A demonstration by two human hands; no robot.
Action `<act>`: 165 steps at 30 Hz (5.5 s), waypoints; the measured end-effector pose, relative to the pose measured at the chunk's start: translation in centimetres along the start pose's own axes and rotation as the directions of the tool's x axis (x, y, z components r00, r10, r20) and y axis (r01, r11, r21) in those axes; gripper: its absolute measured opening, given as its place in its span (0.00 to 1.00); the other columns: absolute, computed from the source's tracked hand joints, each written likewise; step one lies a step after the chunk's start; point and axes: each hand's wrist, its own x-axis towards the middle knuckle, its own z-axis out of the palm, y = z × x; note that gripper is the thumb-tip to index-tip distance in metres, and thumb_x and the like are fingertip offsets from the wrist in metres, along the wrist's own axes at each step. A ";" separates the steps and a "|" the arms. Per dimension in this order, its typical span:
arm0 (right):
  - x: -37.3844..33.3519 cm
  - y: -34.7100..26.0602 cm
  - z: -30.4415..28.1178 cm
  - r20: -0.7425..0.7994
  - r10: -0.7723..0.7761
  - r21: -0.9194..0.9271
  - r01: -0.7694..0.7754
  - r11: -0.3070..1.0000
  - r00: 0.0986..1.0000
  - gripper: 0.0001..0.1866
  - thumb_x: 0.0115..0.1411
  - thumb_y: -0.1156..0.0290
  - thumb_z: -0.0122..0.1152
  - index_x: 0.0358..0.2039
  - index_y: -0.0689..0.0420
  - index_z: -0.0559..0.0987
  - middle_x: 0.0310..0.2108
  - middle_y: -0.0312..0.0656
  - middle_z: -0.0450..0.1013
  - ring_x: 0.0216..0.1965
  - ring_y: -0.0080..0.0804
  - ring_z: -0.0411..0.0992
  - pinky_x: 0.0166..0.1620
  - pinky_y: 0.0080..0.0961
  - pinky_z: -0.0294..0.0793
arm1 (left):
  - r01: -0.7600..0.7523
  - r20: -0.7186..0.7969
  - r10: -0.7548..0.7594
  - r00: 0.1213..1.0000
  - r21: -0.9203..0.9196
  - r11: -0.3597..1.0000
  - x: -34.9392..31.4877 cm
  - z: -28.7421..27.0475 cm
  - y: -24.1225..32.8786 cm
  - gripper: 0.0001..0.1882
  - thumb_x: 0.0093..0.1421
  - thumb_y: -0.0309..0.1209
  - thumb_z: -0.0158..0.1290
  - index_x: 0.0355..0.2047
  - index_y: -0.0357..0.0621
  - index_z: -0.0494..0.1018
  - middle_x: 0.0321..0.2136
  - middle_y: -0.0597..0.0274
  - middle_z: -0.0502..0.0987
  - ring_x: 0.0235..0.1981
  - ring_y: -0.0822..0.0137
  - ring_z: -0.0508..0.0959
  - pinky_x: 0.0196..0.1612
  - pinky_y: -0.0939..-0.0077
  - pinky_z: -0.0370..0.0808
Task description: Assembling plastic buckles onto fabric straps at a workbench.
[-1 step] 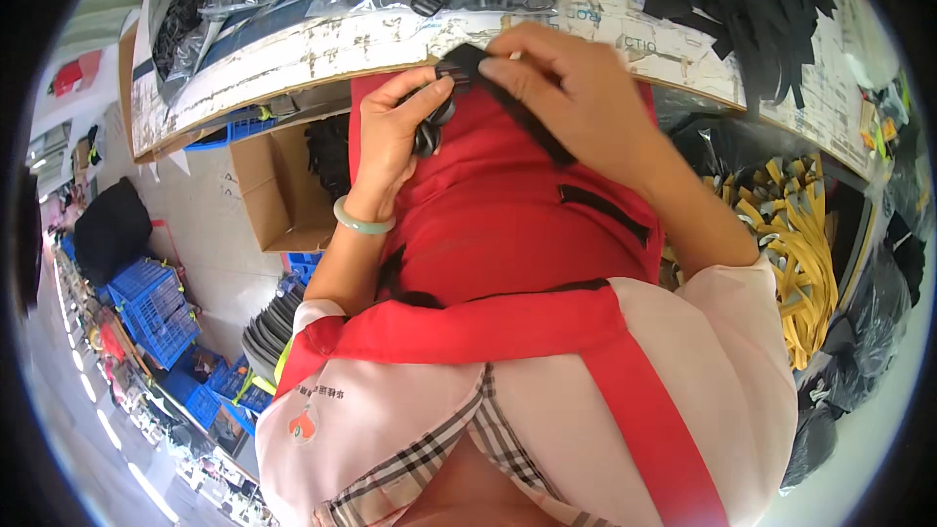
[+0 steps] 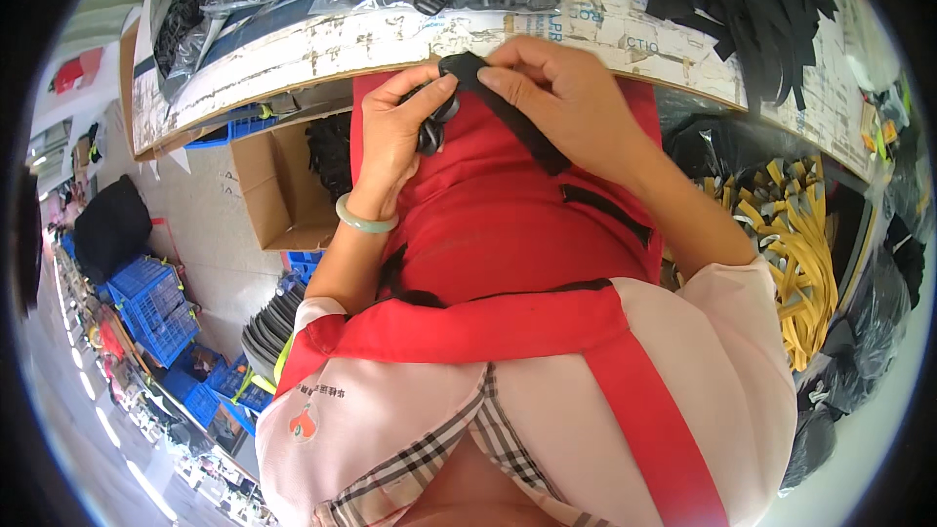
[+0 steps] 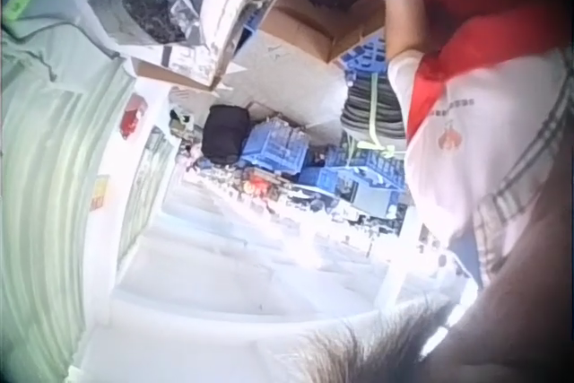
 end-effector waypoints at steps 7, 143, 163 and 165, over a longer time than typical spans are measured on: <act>0.1 4.1 2.4 0.096 0.269 0.424 -0.284 0.860 0.958 0.10 0.63 0.66 0.57 0.34 0.61 0.78 0.24 0.26 0.71 0.25 0.10 0.63 0.28 0.10 0.62 | -0.207 0.012 0.207 0.978 0.100 0.973 0.0 -0.3 -1.5 0.07 0.56 0.20 0.58 0.36 0.38 0.79 0.28 0.68 0.79 0.26 0.81 0.75 0.30 0.89 0.71; -0.6 6.0 8.6 0.351 -0.061 -0.459 0.228 0.859 0.934 0.17 0.55 0.55 0.52 0.23 0.55 0.80 0.26 0.48 0.77 0.29 0.51 0.76 0.35 0.46 0.75 | 0.261 0.109 -0.245 0.963 -0.589 0.765 0.4 -4.7 -6.3 0.11 0.64 0.35 0.51 0.43 0.44 0.71 0.31 0.62 0.76 0.38 0.59 0.76 0.44 0.64 0.74; 6.9 3.4 -5.8 -0.267 -0.068 -0.181 0.020 0.983 0.961 0.14 0.59 0.63 0.62 0.25 0.62 0.73 0.17 0.29 0.62 0.22 0.16 0.58 0.27 0.19 0.60 | 0.205 0.215 -0.184 0.959 -0.083 0.975 -1.3 -2.9 -2.3 0.16 0.64 0.37 0.52 0.38 0.32 0.73 0.20 0.57 0.75 0.14 0.73 0.71 0.16 0.83 0.67; 2.7 2.2 -2.0 -0.007 -0.019 -0.186 0.018 0.982 1.000 0.14 0.59 0.65 0.61 0.24 0.61 0.73 0.19 0.31 0.64 0.24 0.17 0.60 0.28 0.19 0.61 | 0.190 0.271 -0.148 0.951 -0.136 0.972 -1.6 -2.3 -0.8 0.18 0.64 0.34 0.50 0.47 0.31 0.72 0.20 0.58 0.75 0.13 0.75 0.70 0.15 0.85 0.66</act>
